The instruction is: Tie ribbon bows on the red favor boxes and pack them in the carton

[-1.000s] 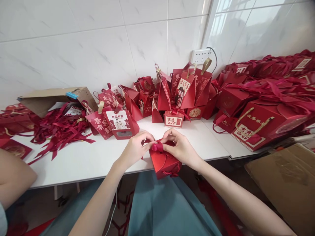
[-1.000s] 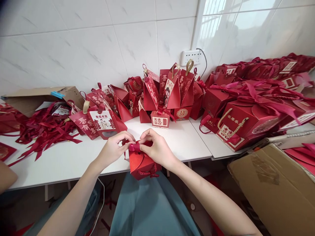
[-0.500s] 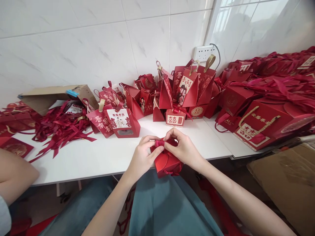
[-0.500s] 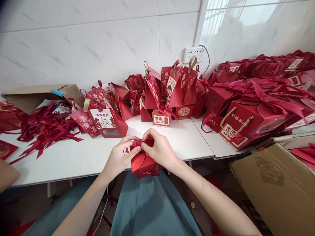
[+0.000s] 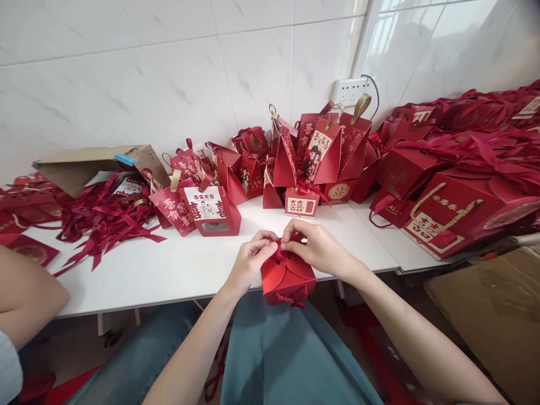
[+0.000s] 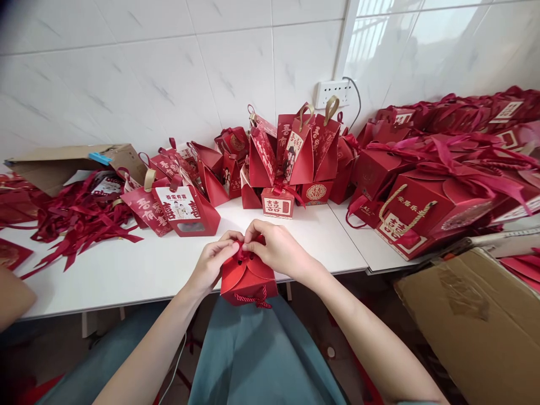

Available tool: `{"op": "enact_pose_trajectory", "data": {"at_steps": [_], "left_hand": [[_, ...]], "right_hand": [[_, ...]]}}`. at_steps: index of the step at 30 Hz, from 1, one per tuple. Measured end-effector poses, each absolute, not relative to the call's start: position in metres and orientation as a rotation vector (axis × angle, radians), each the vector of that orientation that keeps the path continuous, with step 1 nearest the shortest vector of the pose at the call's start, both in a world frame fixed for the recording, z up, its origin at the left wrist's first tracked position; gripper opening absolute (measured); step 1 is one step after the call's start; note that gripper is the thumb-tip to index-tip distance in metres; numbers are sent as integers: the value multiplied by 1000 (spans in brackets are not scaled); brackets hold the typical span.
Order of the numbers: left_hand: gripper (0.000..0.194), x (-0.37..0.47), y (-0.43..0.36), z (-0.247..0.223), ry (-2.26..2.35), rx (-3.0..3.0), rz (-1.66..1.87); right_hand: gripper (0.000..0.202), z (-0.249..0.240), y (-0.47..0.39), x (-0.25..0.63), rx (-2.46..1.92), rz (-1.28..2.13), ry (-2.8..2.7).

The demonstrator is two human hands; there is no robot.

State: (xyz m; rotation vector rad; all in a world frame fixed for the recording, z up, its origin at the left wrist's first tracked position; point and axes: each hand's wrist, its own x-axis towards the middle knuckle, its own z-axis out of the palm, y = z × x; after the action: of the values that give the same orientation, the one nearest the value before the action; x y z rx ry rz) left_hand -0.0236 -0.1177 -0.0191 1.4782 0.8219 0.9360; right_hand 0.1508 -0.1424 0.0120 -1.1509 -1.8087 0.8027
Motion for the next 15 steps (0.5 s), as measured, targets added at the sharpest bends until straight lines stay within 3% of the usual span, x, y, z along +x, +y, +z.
{"op": "enact_pose_trajectory", "data": {"at_steps": [6, 15], "left_hand": [[29, -22, -120, -19, 868, 1495, 1006], [29, -25, -121, -16, 838, 1592, 998]], "right_hand": [[6, 6, -165, 153, -1116, 323, -1871], [10, -1, -165, 146, -1183, 473, -1832]]}}
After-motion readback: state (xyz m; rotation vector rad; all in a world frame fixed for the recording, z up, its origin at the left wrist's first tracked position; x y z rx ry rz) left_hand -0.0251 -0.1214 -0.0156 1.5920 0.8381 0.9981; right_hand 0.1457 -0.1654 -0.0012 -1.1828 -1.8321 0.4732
